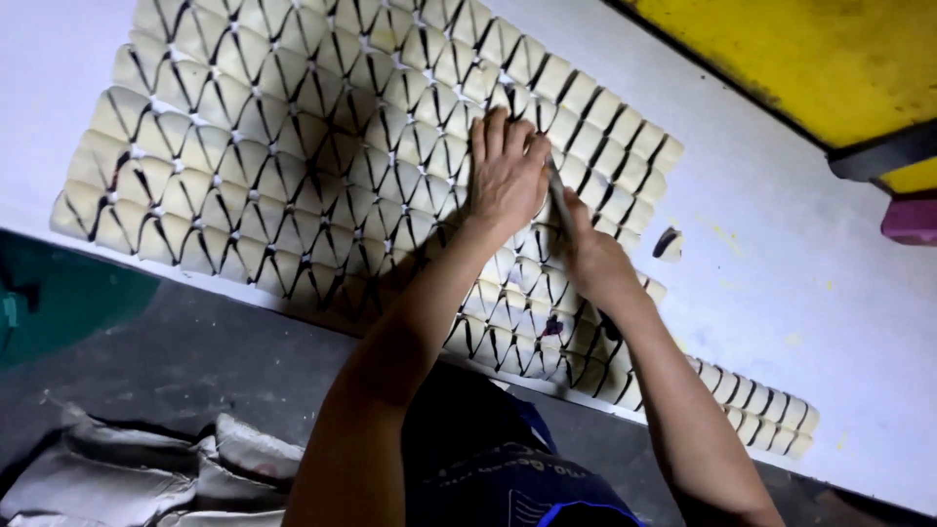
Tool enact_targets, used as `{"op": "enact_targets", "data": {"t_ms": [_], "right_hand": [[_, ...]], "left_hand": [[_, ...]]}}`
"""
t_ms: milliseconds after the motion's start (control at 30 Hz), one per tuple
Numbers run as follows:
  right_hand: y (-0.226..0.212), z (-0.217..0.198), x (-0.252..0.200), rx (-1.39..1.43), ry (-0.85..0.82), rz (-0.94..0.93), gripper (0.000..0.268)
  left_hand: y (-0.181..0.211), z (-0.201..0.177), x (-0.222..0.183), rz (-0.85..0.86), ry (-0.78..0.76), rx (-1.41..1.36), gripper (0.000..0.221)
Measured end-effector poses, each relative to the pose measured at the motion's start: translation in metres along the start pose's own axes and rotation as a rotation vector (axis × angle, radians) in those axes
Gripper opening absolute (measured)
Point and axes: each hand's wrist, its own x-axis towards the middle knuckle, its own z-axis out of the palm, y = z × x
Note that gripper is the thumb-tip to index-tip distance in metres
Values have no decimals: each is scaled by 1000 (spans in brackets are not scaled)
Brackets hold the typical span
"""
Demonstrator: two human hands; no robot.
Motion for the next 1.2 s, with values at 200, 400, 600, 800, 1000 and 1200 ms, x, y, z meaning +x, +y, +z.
{"op": "enact_targets", "data": {"t_ms": [200,400,600,800,1000,1200], "right_hand": [[17,6,-17,1,22,0,76],[38,39,-40,14,24,26,75],[45,41,-47,22,83,-64,75],[58,56,-87,8,-11,79,75],[73,78,-82,69,90,-18,73],[99,102,-128,24,2,26,82]], "left_hand": [[18,16,-35,-12,-155,-6,32],[27,14,-49,-24,-83,9,28],[56,16,-86,52,-72,8,26],[58,13,-95,45,-58,-56,19],[97,3,-138,43,-107,-55,21],[98,6,-140,-1,-113,-99,22]]}}
